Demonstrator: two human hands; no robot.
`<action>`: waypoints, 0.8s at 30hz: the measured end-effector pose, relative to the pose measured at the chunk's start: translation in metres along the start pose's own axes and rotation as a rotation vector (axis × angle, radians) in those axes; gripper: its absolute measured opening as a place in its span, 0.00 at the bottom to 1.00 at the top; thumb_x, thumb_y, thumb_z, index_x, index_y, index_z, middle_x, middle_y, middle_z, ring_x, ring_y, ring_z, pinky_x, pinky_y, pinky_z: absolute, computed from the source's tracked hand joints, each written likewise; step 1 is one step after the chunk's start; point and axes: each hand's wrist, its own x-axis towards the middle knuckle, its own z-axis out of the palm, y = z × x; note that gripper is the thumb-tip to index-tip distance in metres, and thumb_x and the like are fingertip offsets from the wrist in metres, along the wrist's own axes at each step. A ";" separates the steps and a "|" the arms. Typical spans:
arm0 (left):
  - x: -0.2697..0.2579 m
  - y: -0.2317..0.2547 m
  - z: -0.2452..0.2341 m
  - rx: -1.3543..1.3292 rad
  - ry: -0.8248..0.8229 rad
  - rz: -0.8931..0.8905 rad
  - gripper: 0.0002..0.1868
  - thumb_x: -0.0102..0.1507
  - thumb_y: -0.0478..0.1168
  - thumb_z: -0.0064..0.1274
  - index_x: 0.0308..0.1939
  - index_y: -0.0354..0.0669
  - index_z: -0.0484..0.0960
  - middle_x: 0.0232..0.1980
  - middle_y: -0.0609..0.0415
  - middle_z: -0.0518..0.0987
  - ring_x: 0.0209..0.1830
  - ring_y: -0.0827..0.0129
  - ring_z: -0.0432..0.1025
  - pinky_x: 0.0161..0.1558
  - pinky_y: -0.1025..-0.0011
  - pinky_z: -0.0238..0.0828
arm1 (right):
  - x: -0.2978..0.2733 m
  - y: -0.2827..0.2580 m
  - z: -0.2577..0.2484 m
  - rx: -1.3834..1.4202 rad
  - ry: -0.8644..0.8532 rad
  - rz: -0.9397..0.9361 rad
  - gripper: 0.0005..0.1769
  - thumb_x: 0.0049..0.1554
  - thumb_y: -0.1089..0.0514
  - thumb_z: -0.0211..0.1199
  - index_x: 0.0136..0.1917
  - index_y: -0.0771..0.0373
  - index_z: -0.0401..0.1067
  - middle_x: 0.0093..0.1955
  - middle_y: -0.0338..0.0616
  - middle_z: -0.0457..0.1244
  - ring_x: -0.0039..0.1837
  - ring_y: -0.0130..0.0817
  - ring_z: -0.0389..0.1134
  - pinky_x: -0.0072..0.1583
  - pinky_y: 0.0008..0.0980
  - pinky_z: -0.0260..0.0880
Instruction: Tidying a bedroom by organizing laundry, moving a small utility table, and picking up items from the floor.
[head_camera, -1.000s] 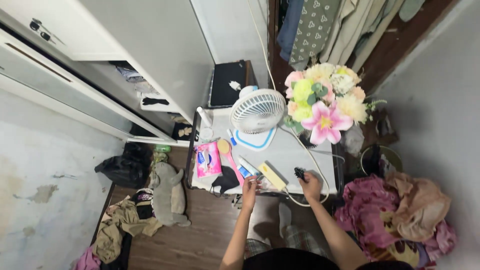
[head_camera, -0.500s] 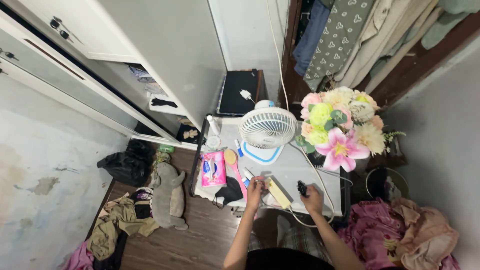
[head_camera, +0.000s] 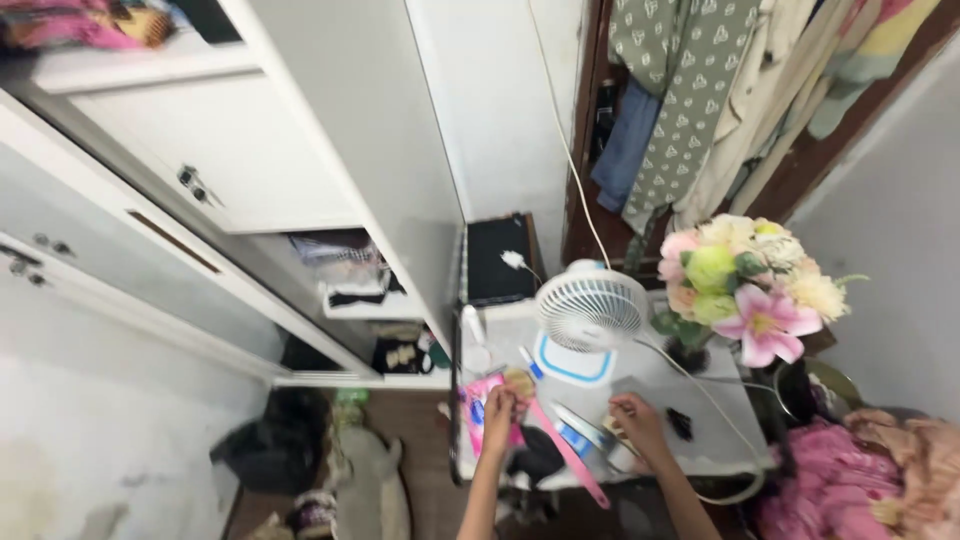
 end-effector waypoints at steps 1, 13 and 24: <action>0.004 0.012 -0.021 0.000 -0.012 0.005 0.11 0.72 0.39 0.45 0.56 0.42 0.78 0.43 0.58 0.76 0.40 0.77 0.69 0.41 0.77 0.68 | 0.001 -0.016 0.023 0.005 0.011 -0.005 0.14 0.56 0.55 0.65 0.53 0.64 0.75 0.41 0.46 0.69 0.40 0.35 0.72 0.39 0.35 0.73; 0.078 0.172 -0.052 0.054 -0.230 0.161 0.14 0.69 0.34 0.40 0.58 0.39 0.74 0.48 0.53 0.81 0.43 0.74 0.74 0.45 0.76 0.69 | -0.027 -0.283 0.149 0.325 -0.096 -0.417 0.10 0.64 0.57 0.58 0.55 0.65 0.71 0.51 0.42 0.69 0.50 0.28 0.72 0.48 0.29 0.75; 0.112 0.266 -0.002 0.019 -0.229 0.365 0.16 0.68 0.32 0.42 0.61 0.37 0.72 0.51 0.51 0.81 0.47 0.72 0.75 0.47 0.76 0.70 | 0.007 -0.392 0.152 0.370 -0.084 -0.573 0.10 0.66 0.59 0.56 0.57 0.64 0.72 0.55 0.40 0.69 0.54 0.27 0.71 0.53 0.27 0.75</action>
